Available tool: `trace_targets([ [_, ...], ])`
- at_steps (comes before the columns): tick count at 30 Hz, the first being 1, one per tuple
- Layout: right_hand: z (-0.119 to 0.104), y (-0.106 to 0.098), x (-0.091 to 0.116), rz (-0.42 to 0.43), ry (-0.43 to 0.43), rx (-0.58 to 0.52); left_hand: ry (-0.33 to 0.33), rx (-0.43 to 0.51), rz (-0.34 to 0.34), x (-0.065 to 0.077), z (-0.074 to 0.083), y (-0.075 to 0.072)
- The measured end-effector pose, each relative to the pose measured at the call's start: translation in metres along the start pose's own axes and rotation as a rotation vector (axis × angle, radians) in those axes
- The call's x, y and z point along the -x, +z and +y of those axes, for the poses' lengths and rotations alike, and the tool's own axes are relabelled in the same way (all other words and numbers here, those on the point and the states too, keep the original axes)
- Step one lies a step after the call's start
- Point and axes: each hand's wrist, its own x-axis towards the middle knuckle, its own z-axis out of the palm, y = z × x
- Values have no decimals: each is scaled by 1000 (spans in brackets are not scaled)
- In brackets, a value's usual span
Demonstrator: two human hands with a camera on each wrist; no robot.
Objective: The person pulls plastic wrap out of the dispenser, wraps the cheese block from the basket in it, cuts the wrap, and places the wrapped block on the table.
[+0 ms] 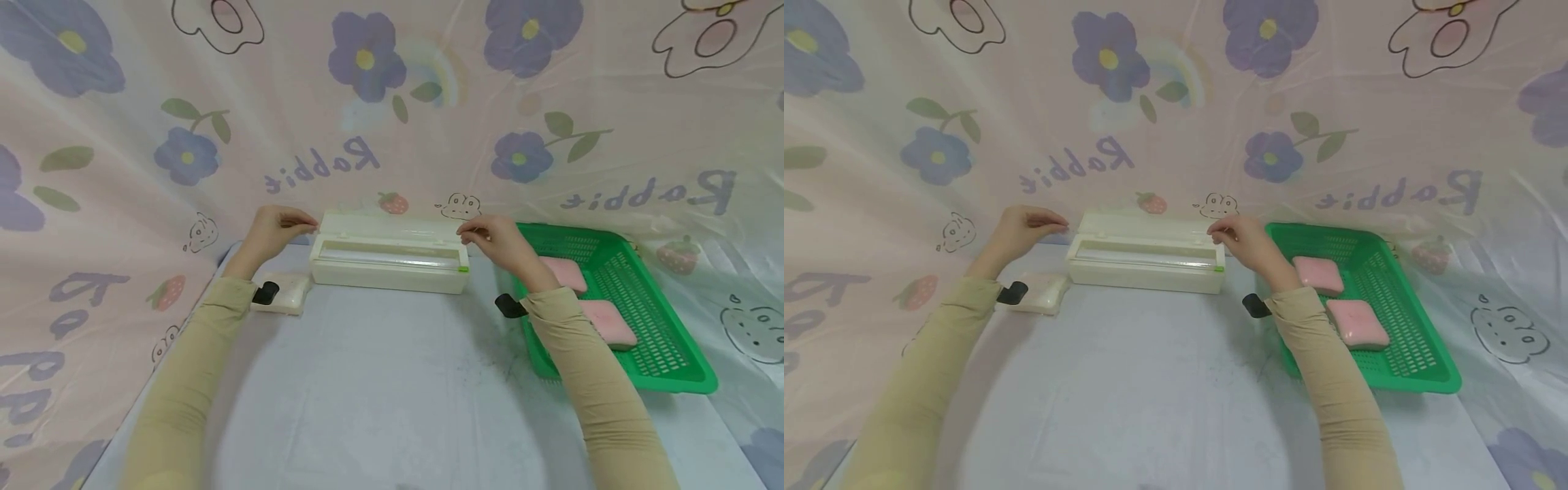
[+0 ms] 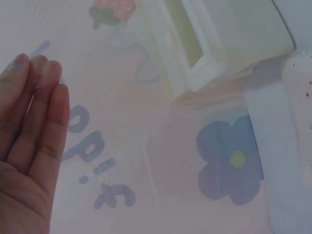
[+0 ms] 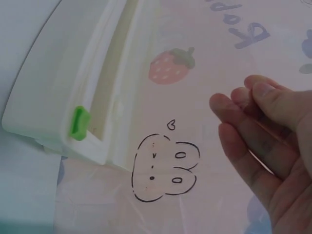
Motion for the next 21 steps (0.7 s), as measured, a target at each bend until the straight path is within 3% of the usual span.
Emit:
trace_targets([
  [12,-18,-12,4,48,-61,27,89,-13,85,6,11,-8],
  [21,-24,-19,8,133,-140,67,165,-19,133,8,22,-13],
])
